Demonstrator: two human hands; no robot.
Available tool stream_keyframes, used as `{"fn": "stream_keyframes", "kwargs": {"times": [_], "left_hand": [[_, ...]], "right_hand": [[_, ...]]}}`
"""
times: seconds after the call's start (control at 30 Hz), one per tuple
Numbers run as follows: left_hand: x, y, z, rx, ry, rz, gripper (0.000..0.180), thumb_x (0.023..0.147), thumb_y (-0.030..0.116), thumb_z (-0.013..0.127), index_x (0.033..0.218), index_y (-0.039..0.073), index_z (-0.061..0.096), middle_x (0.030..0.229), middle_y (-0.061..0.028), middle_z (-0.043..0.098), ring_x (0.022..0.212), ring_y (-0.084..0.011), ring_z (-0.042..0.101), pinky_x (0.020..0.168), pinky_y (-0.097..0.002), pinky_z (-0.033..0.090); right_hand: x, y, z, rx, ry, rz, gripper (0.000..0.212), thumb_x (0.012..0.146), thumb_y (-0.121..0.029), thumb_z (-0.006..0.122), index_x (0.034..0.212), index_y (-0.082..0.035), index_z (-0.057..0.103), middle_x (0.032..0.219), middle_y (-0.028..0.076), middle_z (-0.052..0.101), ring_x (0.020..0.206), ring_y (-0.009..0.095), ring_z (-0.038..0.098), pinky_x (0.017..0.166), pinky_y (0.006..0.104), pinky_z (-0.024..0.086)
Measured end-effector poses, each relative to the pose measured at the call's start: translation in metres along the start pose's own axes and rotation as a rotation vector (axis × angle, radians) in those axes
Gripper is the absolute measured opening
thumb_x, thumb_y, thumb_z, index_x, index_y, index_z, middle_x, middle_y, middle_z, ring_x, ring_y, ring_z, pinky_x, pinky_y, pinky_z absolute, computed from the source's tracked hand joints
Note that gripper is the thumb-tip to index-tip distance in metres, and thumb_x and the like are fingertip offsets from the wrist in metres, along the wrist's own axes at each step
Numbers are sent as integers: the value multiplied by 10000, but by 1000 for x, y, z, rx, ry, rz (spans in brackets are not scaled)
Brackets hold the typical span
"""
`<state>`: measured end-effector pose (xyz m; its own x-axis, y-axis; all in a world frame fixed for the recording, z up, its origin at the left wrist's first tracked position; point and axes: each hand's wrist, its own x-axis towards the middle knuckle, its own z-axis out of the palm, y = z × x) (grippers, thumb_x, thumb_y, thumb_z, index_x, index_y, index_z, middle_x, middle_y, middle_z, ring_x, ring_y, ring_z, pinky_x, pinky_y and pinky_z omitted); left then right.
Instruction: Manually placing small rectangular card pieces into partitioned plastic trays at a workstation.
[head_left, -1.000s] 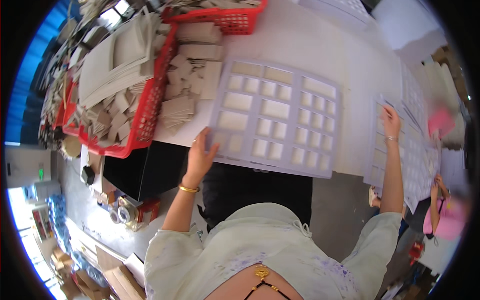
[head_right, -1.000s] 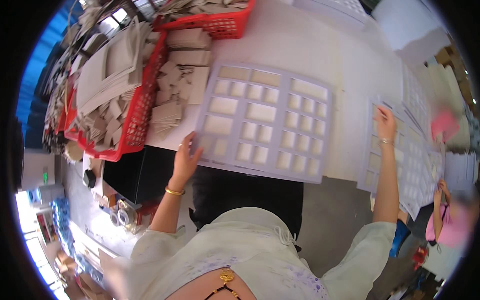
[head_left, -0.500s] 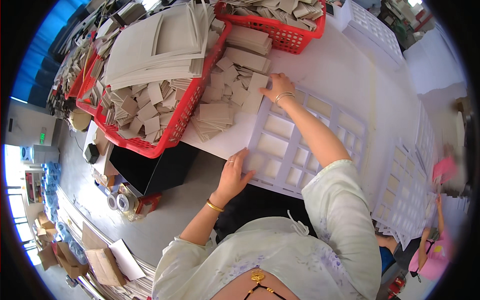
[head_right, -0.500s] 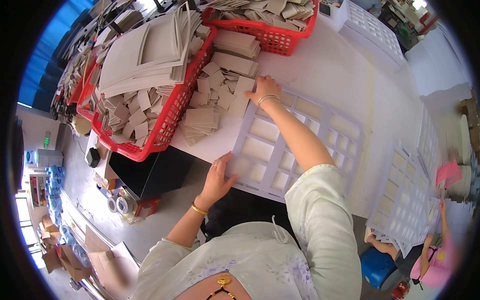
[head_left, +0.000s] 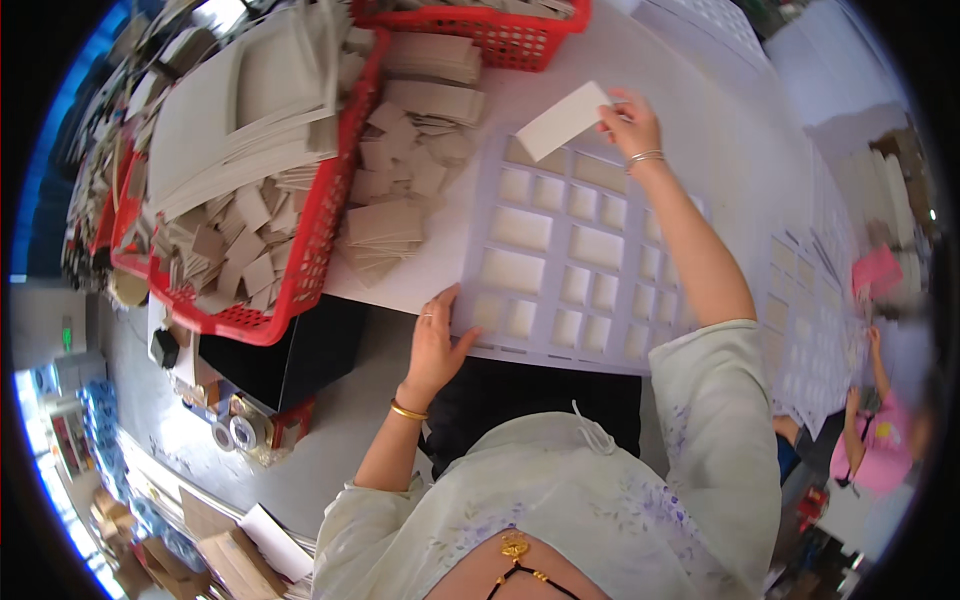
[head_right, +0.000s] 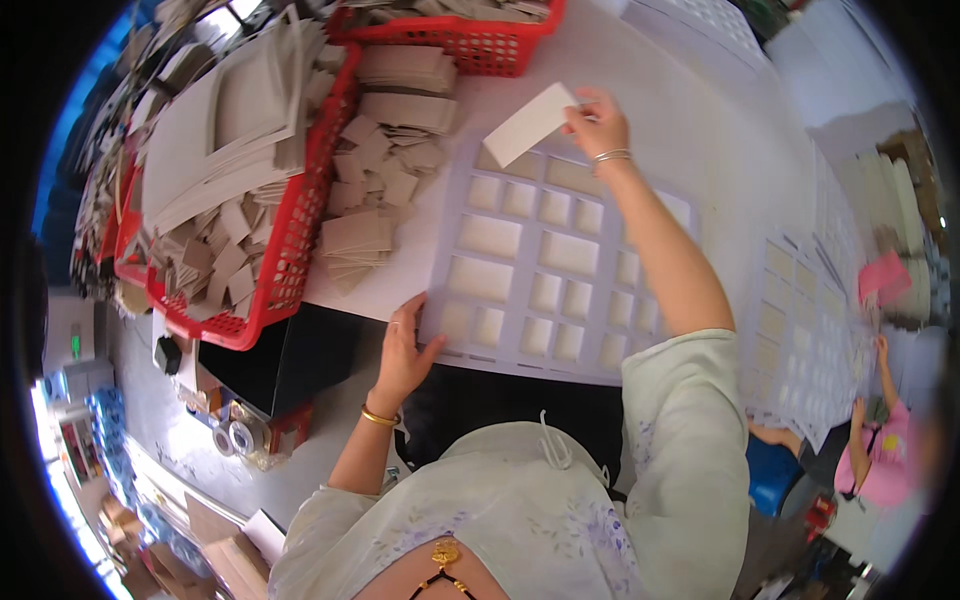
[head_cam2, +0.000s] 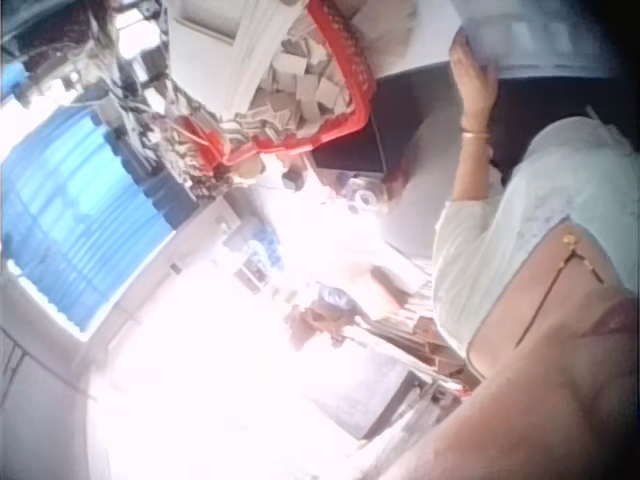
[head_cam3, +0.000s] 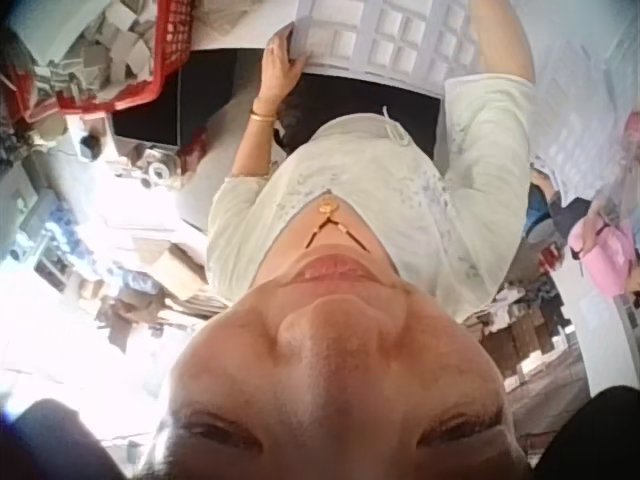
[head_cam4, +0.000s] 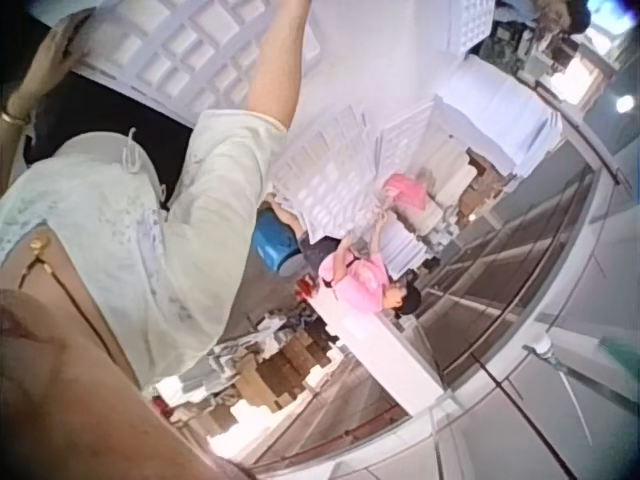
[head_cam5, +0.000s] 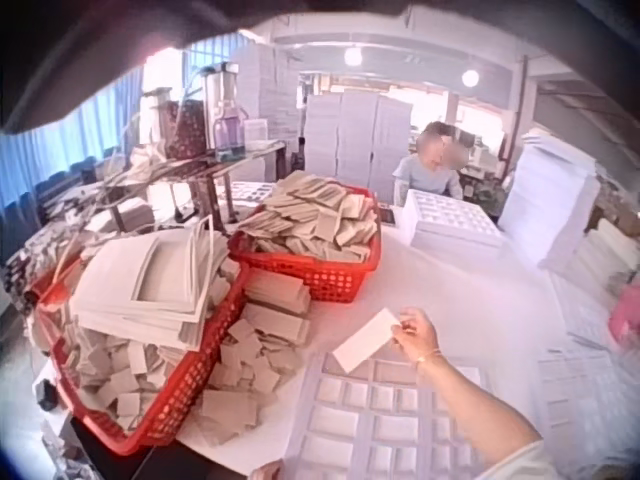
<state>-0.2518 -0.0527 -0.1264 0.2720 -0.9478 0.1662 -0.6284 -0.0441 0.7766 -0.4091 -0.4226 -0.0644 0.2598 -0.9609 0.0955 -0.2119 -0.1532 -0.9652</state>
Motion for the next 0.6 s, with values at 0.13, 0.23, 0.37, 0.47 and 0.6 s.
{"fn": "stream_keyframes", "kwargs": {"times": [0.13, 0.23, 0.37, 0.47, 0.6], "left_hand": [[2, 0, 5, -10, 7, -32, 617, 731, 78, 706, 1270, -36, 426, 1152, -203, 531, 1033, -353, 518, 903, -399, 422], [6, 1, 9, 58, 3, 7, 611, 729, 92, 705, 1263, -24, 433, 1168, -212, 513, 1048, -374, 499, 919, -424, 405], [10, 5, 14, 153, 11, 59, 621, 733, 110, 702, 1272, -24, 423, 1186, -215, 496, 1075, -382, 472, 940, -442, 385], [10, 7, 14, 142, 5, 29, 620, 753, 131, 687, 1287, -21, 411, 1193, -220, 488, 1090, -385, 459, 951, -444, 376], [10, 9, 13, 163, -15, 34, 614, 786, 162, 659, 1310, -19, 394, 1199, -230, 482, 1102, -396, 452, 968, -445, 365]], "right_hand": [[-29, 21, -123, 58, 242, 194, 462, 849, -21, 586, 1290, -92, 469, 827, 73, 611, 698, 164, 660, 525, 259, 516], [-59, 46, -188, 40, 402, 386, 451, 854, 21, 543, 1281, -110, 481, 843, 74, 596, 734, 184, 665, 514, 271, 520], [-87, 75, -219, 113, 380, 470, 456, 841, -11, 581, 1271, -137, 498, 847, 63, 596, 723, 159, 654, 477, 262, 483], [-93, 89, -213, -103, 309, 457, 447, 802, -92, 667, 1223, -194, 555, 818, 9, 605, 635, 65, 541, 439, 204, 328], [-91, 101, -204, -169, 211, 376, 441, 788, -96, 677, 1208, -178, 571, 799, -1, 601, 629, 60, 513, 464, 214, 352]]}}
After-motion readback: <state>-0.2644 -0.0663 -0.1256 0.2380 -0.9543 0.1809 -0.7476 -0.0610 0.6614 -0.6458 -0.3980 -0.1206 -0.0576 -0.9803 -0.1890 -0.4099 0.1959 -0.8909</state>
